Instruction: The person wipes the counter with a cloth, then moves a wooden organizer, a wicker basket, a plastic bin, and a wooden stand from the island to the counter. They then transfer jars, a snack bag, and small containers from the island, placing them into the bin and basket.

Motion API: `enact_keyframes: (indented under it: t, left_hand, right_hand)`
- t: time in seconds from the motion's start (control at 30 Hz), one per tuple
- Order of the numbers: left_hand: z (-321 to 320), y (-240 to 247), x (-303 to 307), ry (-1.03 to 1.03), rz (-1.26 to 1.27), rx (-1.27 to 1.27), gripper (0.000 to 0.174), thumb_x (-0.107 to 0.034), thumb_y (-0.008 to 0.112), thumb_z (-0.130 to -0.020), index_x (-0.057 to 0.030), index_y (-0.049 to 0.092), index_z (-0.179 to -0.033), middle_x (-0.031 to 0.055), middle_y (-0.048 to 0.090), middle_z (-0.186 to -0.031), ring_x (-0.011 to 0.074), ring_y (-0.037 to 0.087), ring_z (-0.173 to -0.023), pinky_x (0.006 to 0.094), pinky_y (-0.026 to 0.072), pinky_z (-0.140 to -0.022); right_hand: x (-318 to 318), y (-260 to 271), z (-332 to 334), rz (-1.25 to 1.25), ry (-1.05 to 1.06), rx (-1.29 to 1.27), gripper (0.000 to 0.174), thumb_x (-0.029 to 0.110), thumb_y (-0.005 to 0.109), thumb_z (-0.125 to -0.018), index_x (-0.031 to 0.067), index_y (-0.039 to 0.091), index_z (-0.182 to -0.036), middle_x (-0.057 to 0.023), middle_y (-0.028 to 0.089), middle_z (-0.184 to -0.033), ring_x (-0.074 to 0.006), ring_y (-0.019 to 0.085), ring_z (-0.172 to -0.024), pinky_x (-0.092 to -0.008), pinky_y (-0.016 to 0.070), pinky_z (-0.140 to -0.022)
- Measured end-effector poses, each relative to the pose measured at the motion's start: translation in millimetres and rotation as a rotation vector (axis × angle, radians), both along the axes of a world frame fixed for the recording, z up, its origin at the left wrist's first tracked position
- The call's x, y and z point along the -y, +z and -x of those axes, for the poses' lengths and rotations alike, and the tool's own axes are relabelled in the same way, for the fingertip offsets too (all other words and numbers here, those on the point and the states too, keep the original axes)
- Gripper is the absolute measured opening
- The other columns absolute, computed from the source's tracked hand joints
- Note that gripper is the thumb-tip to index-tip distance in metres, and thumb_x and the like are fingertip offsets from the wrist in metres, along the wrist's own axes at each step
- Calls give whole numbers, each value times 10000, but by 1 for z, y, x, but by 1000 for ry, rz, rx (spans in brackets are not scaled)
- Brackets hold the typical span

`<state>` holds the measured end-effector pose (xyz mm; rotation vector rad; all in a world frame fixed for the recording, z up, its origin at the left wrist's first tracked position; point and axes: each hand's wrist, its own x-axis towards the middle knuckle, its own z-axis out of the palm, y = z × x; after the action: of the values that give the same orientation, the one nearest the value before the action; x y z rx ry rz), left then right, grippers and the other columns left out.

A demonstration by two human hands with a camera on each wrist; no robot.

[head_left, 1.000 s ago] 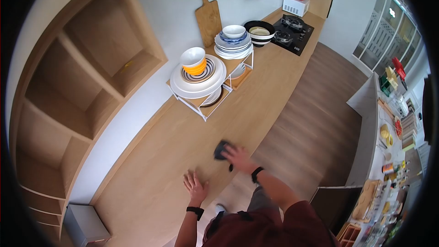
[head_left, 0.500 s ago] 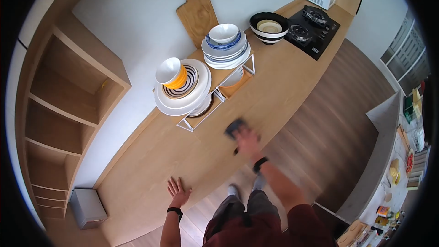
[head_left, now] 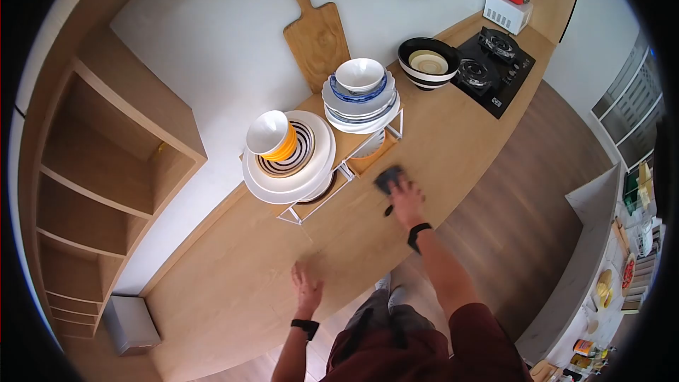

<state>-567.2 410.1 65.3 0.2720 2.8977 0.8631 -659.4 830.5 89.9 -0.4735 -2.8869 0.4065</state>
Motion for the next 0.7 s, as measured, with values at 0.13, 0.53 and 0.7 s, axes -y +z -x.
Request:
enact_keyframes:
  t: [0.13,0.53,0.7]
  left_hand:
    - [15,-4,-72,-204,-145,-90,683,-104,728,-907,-39,444,-1525,274,285,-1661,489,250,-1537,570,265,-1250]
    - [69,42,-152,-150,-337,-116,727,-18,616,-935,-23,318,-1598,272,341,-1616,485,348,-1481,554,309,-1223]
    - [84,36,-199,-159,-298,-145,742,-22,655,-910,-22,337,-1580,271,336,-1615,495,314,-1495,587,297,-1221]
  right_hand:
    - [-17,-12,8,6,-252,-56,468,200,661,-928,152,613,-1391,-161,442,-1593,-419,508,-1287,-593,447,-1036]
    - [81,10,-24,-102,741,-48,639,241,666,-885,237,541,-1512,-73,378,-1661,-314,513,-1301,-468,497,-973]
    - [-35,-4,-5,-94,403,-63,552,251,632,-953,237,560,-1500,-84,404,-1641,-312,516,-1280,-473,475,-1007]
